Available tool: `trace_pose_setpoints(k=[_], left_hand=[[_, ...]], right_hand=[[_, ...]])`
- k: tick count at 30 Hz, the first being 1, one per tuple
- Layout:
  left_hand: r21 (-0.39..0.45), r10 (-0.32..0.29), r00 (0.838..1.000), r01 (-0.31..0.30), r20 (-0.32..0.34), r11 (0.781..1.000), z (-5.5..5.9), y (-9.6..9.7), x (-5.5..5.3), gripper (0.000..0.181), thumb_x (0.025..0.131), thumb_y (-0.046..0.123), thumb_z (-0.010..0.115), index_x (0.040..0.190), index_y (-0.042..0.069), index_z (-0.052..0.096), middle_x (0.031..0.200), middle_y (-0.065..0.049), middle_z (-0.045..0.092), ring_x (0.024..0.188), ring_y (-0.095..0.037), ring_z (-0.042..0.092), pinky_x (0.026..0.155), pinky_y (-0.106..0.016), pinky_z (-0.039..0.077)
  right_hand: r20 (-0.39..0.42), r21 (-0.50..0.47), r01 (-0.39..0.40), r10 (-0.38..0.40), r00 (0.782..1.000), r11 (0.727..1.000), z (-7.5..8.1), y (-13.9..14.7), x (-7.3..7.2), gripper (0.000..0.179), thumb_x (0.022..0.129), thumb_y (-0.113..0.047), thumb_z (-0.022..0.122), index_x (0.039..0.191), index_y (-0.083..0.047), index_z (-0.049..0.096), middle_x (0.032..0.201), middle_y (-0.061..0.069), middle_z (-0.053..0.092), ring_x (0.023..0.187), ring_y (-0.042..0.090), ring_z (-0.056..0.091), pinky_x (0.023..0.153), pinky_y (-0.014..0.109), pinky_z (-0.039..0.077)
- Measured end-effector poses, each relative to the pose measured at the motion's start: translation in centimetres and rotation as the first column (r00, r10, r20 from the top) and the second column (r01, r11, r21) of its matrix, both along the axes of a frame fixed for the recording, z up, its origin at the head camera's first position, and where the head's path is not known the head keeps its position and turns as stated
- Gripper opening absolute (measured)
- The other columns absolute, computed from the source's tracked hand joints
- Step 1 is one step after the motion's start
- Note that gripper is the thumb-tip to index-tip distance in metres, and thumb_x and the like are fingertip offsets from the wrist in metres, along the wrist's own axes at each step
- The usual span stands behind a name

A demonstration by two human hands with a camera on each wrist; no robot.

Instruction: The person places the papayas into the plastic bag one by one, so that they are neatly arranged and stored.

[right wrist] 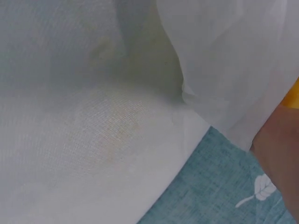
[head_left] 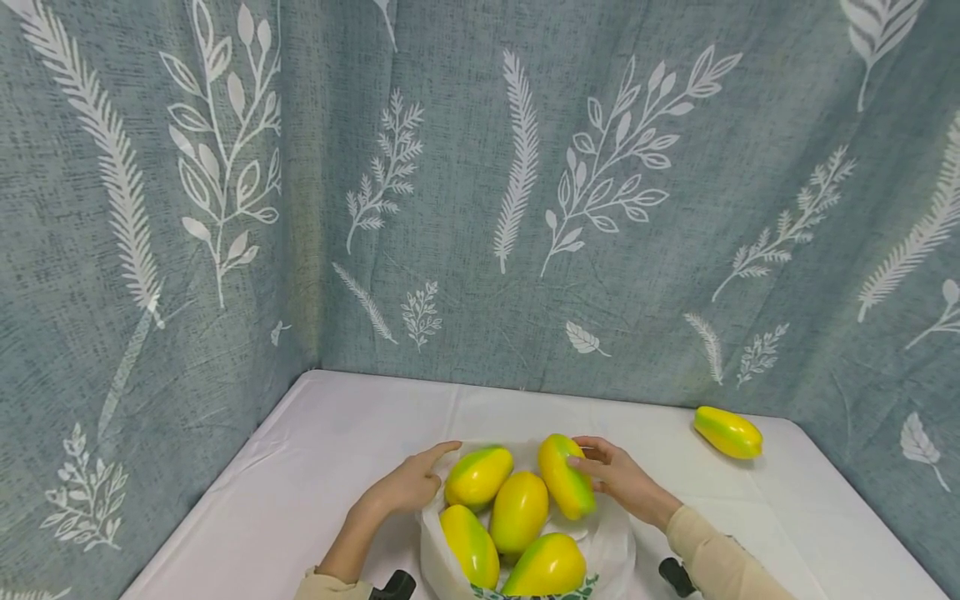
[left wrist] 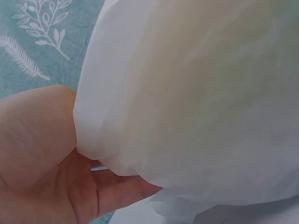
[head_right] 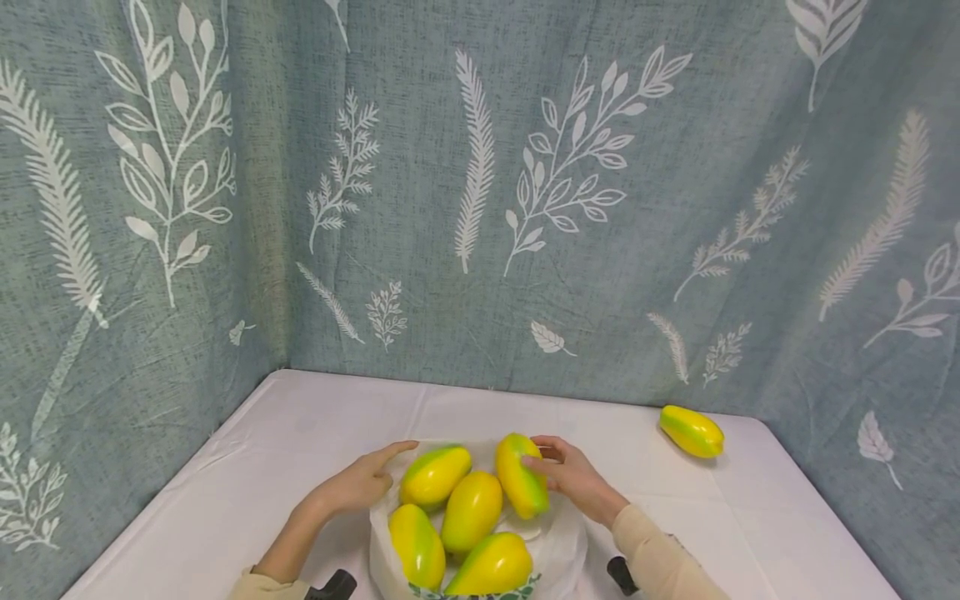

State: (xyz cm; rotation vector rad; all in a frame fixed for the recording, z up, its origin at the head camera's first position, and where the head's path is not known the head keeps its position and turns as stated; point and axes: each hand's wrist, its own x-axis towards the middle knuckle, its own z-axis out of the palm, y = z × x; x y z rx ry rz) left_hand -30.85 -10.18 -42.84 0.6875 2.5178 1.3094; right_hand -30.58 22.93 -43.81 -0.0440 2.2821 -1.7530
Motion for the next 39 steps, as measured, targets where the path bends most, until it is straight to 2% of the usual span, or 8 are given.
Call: trace_pose_setpoints(k=[4, 9, 16, 21, 25, 29, 39], left_hand=[[-0.003, 0.002, 1.0, -0.002, 0.0, 1.0, 0.01, 0.02, 0.01, 0.057, 0.085, -0.01, 0.036, 0.14, -0.001, 0.042, 0.139, -0.027, 0.043, 0.127, -0.038, 0.039, 0.104, -0.06, 0.026], [-0.006, 0.004, 1.0, -0.004, 0.001, 1.0, 0.01, 0.05, -0.02, 0.057, 0.085, -0.01, 0.037, 0.141, 0.0, 0.042, 0.139, -0.027, 0.043, 0.123, -0.035, 0.042, 0.104, -0.06, 0.027], [0.001, 0.001, 1.0, -0.001, 0.003, 1.0, 0.02, 0.08, -0.11, 0.057, 0.085, -0.01, 0.037, 0.141, 0.0, 0.041, 0.139, -0.028, 0.042, 0.118, -0.033, 0.044, 0.104, -0.06, 0.027], [-0.002, -0.007, 1.0, 0.007, 0.01, 1.0, 0.03, 0.13, -0.08, 0.057, 0.085, -0.01, 0.036, 0.141, -0.001, 0.04, 0.14, -0.028, 0.041, 0.117, -0.034, 0.044, 0.102, -0.058, 0.03], [-0.002, 0.007, 1.0, -0.007, 0.008, 1.0, 0.06, 0.14, -0.08, 0.058, 0.085, -0.01, 0.037, 0.142, 0.0, 0.04, 0.14, -0.027, 0.041, 0.121, -0.036, 0.043, 0.101, -0.057, 0.03], [-0.002, 0.005, 1.0, -0.005, -0.006, 1.0, -0.11, 0.2, -0.12, 0.057, 0.086, -0.01, 0.037, 0.143, -0.001, 0.038, 0.142, -0.026, 0.039, 0.133, -0.043, 0.031, 0.106, -0.06, 0.023], [-0.013, 0.003, 1.0, -0.003, -0.007, 1.0, -0.32, 0.22, -0.12, 0.057, 0.087, -0.01, 0.038, 0.143, -0.002, 0.037, 0.143, -0.027, 0.038, 0.133, -0.044, 0.03, 0.106, -0.06, 0.023]], right_hand=[[-0.008, 0.054, 0.035, -0.035, 0.999, 0.998, -0.02, -0.2, 0.08, 0.064, 0.092, -0.039, 0.06, 0.141, -0.003, 0.041, 0.132, 0.018, 0.046, 0.112, 0.028, 0.052, 0.092, 0.051, 0.043], [0.002, 0.048, 0.033, -0.033, 0.999, 0.998, 0.09, -0.25, 0.23, 0.06, 0.095, -0.039, 0.055, 0.141, -0.003, 0.04, 0.135, 0.019, 0.046, 0.12, 0.034, 0.047, 0.092, 0.056, 0.042], [0.013, 0.066, 0.082, -0.083, 0.996, 0.994, 0.52, -0.82, 0.56, 0.053, 0.097, -0.034, 0.052, 0.139, -0.002, 0.044, 0.134, 0.018, 0.048, 0.114, 0.032, 0.05, 0.091, 0.053, 0.044], [0.045, 0.068, 0.119, -0.122, 0.991, 0.991, 0.55, -0.93, 0.54, 0.054, 0.097, -0.036, 0.051, 0.135, 0.002, 0.047, 0.133, 0.018, 0.048, 0.118, 0.034, 0.046, 0.094, 0.052, 0.043], [0.052, 0.07, 0.09, -0.093, 0.994, 0.994, 0.67, -0.95, 0.57, 0.058, 0.098, -0.039, 0.048, 0.137, 0.004, 0.044, 0.137, 0.022, 0.044, 0.124, 0.039, 0.041, 0.097, 0.054, 0.039], [0.042, 0.05, 0.051, -0.053, 0.998, 0.997, 0.79, -1.01, 0.72, 0.059, 0.099, -0.038, 0.047, 0.14, 0.004, 0.04, 0.141, 0.023, 0.04, 0.128, 0.04, 0.038, 0.099, 0.055, 0.036], [0.041, 0.014, 0.012, -0.013, 0.999, 1.0, 0.45, -0.93, 0.48, 0.062, 0.098, -0.042, 0.046, 0.14, 0.004, 0.04, 0.142, 0.023, 0.039, 0.131, 0.041, 0.033, 0.099, 0.057, 0.036]])
